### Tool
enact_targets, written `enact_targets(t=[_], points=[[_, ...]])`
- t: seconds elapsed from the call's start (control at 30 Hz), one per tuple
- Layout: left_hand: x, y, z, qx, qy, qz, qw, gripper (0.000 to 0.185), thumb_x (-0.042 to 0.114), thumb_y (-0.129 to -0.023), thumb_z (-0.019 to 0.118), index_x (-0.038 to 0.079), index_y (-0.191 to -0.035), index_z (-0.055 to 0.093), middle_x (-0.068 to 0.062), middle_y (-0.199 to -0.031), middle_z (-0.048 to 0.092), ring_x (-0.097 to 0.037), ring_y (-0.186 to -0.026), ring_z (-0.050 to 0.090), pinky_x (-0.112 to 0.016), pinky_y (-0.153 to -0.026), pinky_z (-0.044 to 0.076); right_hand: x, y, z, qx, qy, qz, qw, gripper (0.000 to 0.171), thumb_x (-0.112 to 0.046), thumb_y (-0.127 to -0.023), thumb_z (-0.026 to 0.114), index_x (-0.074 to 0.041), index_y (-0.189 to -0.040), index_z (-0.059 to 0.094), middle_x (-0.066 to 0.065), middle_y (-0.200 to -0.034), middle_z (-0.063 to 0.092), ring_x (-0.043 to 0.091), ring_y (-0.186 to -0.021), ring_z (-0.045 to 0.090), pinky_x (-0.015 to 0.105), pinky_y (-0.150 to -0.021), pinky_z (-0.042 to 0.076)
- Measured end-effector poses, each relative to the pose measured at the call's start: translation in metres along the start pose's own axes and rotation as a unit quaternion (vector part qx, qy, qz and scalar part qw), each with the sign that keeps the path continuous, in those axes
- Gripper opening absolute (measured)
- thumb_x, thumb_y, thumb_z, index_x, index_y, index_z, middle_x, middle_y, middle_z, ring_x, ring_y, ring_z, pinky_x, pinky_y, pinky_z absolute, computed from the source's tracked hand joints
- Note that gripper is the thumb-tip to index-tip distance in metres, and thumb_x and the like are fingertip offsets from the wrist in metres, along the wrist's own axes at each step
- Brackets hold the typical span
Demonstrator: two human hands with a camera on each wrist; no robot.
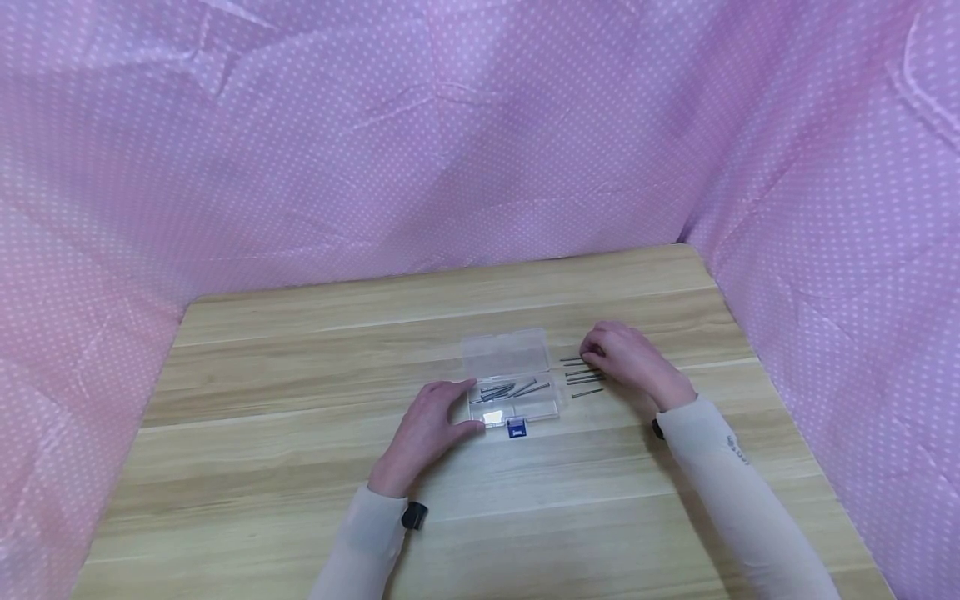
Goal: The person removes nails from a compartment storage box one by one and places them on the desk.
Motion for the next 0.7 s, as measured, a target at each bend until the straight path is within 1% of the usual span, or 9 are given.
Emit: enact_targets(t=[0.3, 0.43, 0.57, 0.7], points=[[0.0, 0.001, 0.001, 0.003, 0.001, 0.003, 1.0, 0.073, 0.037, -0.083, 0.087, 0.013, -0.146, 0.06, -0.011, -0.137, 0.065, -0.034, -0.135, 0.051, -0.05, -0.117, 0.04, -0.002, 0.001, -0.001, 0.003, -0.004, 0.003, 1.0, 0.008, -0.011, -0.097, 0.072, -0.008, -0.103, 0.076, 0.009, -0.106, 0.071, 0.033, -0.106, 0.065, 0.055, -0.097, 0.051], [-0.001, 0.001, 0.001, 0.004, 0.0, 0.003, 1.0, 0.073, 0.038, -0.083, 0.087, 0.013, -0.146, 0.06, -0.011, -0.138, 0.065, -0.034, -0.135, 0.05, -0.05, -0.117, 0.04, -0.004, 0.003, -0.003, 0.014, -0.008, 0.005, 1.0, 0.01, -0.012, -0.096, 0.073, -0.007, -0.104, 0.076, 0.011, -0.11, 0.071, 0.035, -0.108, 0.065, 0.057, -0.097, 0.051], [-0.001, 0.001, 0.002, 0.004, 0.002, 0.002, 1.0, 0.073, 0.038, -0.083, 0.087, 0.013, -0.146, 0.06, -0.011, -0.138, 0.065, -0.034, -0.136, 0.05, -0.05, -0.117, 0.039, -0.008, 0.005, -0.006, 0.028, -0.008, 0.004, 1.0, 0.012, -0.014, -0.096, 0.073, -0.007, -0.106, 0.076, 0.011, -0.111, 0.07, 0.033, -0.108, 0.065, 0.056, -0.097, 0.052], [-0.001, 0.002, 0.004, 0.005, 0.002, 0.001, 1.0, 0.073, 0.038, -0.083, 0.087, 0.013, -0.147, 0.059, -0.012, -0.138, 0.065, -0.035, -0.136, 0.05, -0.05, -0.117, 0.039, -0.013, 0.009, -0.008, 0.043, -0.004, -0.008, 0.999, 0.013, -0.013, -0.096, 0.074, -0.006, -0.107, 0.076, 0.011, -0.11, 0.071, 0.033, -0.105, 0.066, 0.055, -0.095, 0.053]])
Point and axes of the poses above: each hand's wrist, its own y-axis away from the middle knuckle, its own z-axis out of the palm, x = y × z, the point moved 7 cm from there along -y, towards the middle knuckle
